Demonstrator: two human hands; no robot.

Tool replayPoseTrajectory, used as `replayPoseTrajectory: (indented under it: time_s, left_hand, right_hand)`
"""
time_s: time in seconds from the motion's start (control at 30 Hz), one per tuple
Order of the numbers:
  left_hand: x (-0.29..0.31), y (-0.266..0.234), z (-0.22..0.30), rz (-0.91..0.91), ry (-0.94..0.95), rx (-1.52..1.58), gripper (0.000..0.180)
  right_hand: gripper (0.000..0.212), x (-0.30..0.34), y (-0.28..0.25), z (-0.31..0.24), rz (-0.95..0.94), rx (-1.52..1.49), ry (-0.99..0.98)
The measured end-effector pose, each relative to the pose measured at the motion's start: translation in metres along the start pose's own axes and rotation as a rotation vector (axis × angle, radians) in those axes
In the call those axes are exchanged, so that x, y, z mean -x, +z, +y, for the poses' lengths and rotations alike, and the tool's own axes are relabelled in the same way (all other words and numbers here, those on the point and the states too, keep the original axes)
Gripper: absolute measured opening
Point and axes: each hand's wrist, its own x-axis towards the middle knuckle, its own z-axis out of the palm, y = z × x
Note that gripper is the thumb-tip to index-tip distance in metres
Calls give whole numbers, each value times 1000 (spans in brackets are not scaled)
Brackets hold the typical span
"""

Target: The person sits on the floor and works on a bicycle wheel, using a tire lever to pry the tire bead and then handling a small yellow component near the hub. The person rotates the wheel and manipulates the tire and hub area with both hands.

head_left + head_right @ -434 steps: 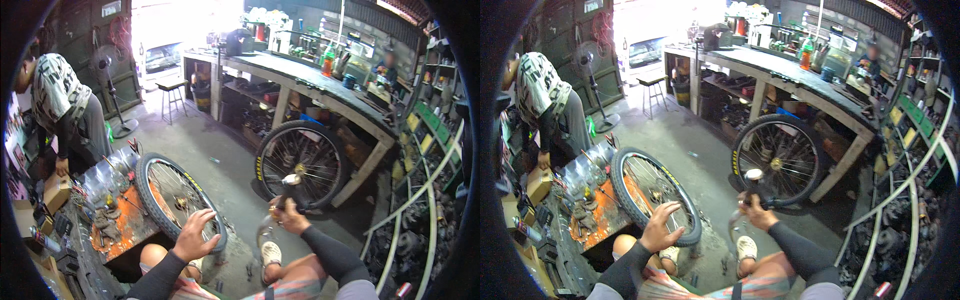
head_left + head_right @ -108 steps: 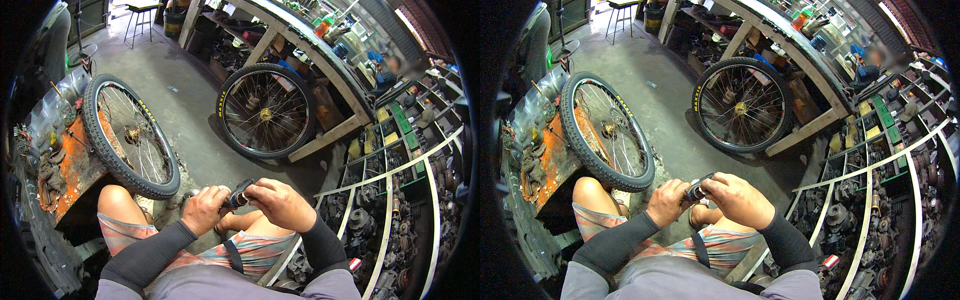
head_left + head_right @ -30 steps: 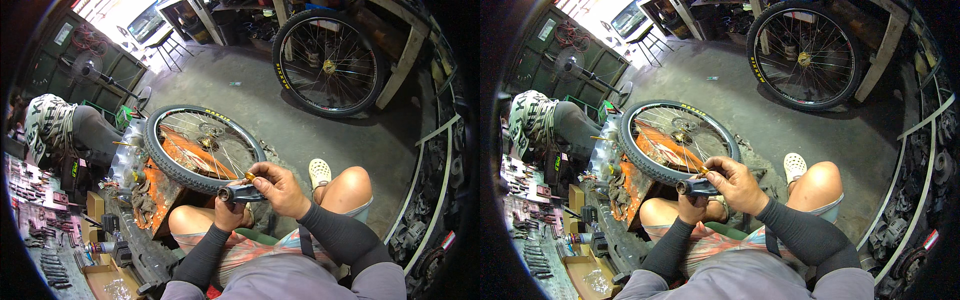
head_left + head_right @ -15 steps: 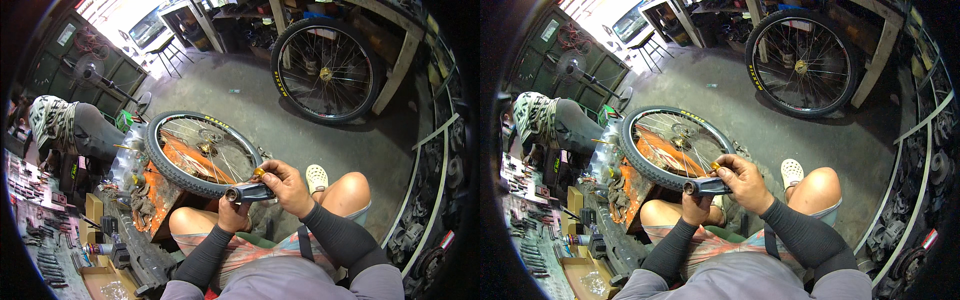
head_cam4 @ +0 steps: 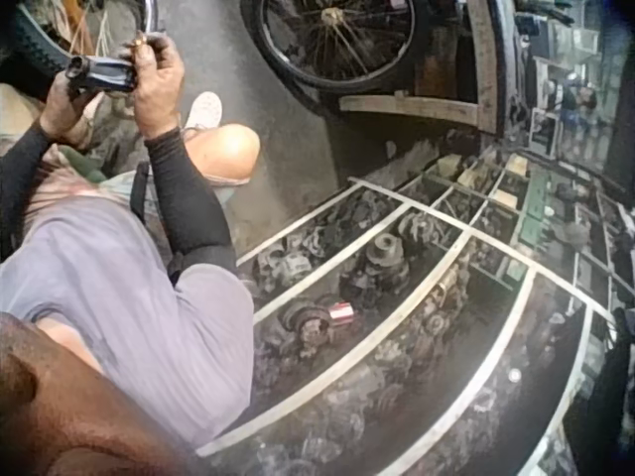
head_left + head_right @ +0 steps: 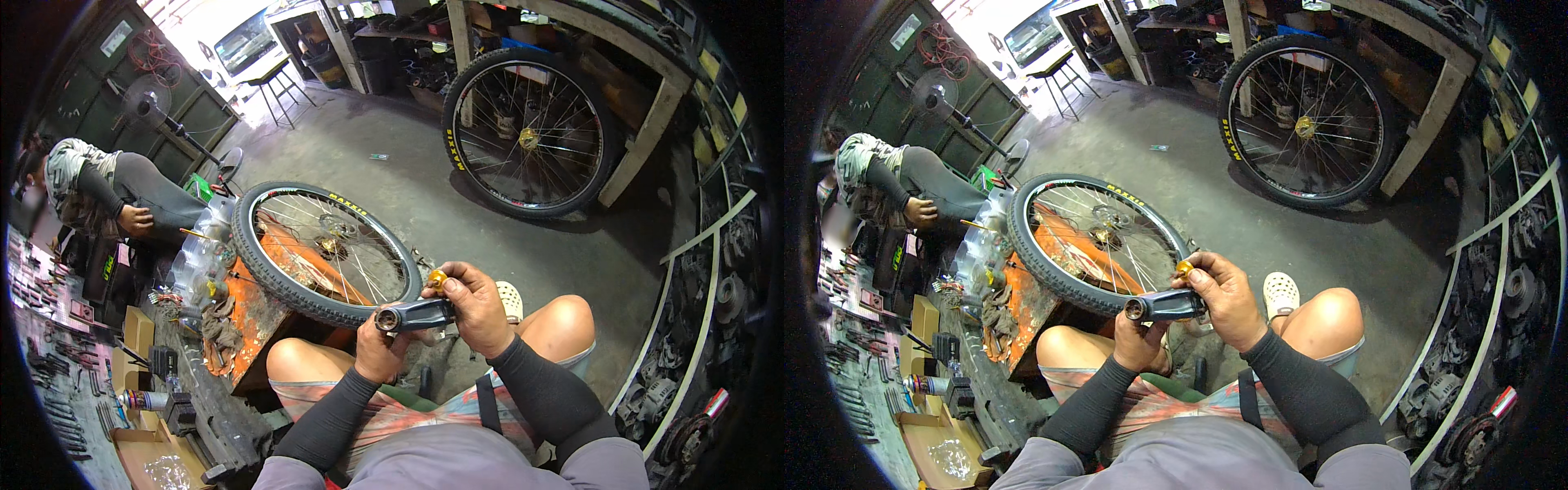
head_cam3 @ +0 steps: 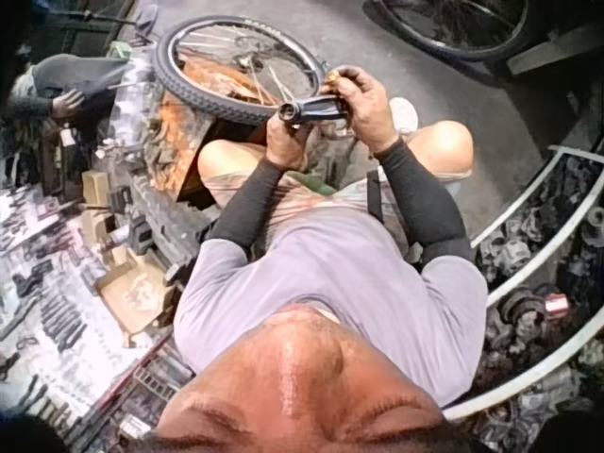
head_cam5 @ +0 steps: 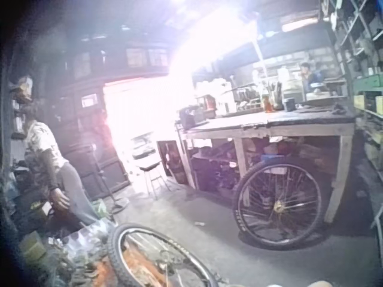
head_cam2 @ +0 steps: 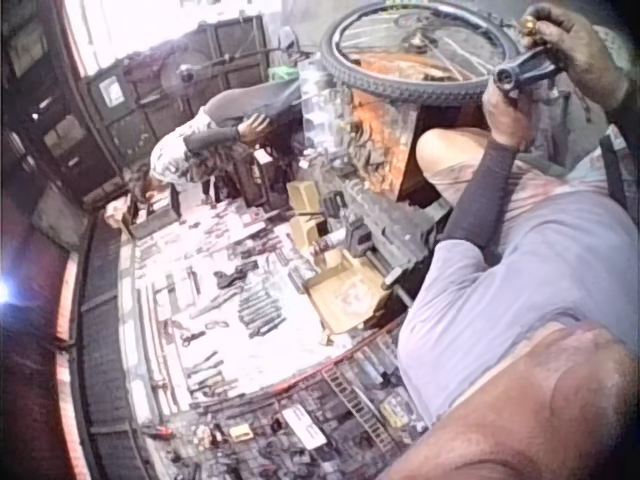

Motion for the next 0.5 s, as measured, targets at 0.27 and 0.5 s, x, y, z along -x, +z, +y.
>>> replayPoseTrajectory:
  time_s: [0.27,0.5]
  left_hand:
    - [10,4,-23,30,22,57,35]
    - [2,10,-21,91,-16,191,33]
  right_hand:
    - [27,1,7,-3,-21,-4,41]
    - [26,-6,-2,-4,73,108,-82]
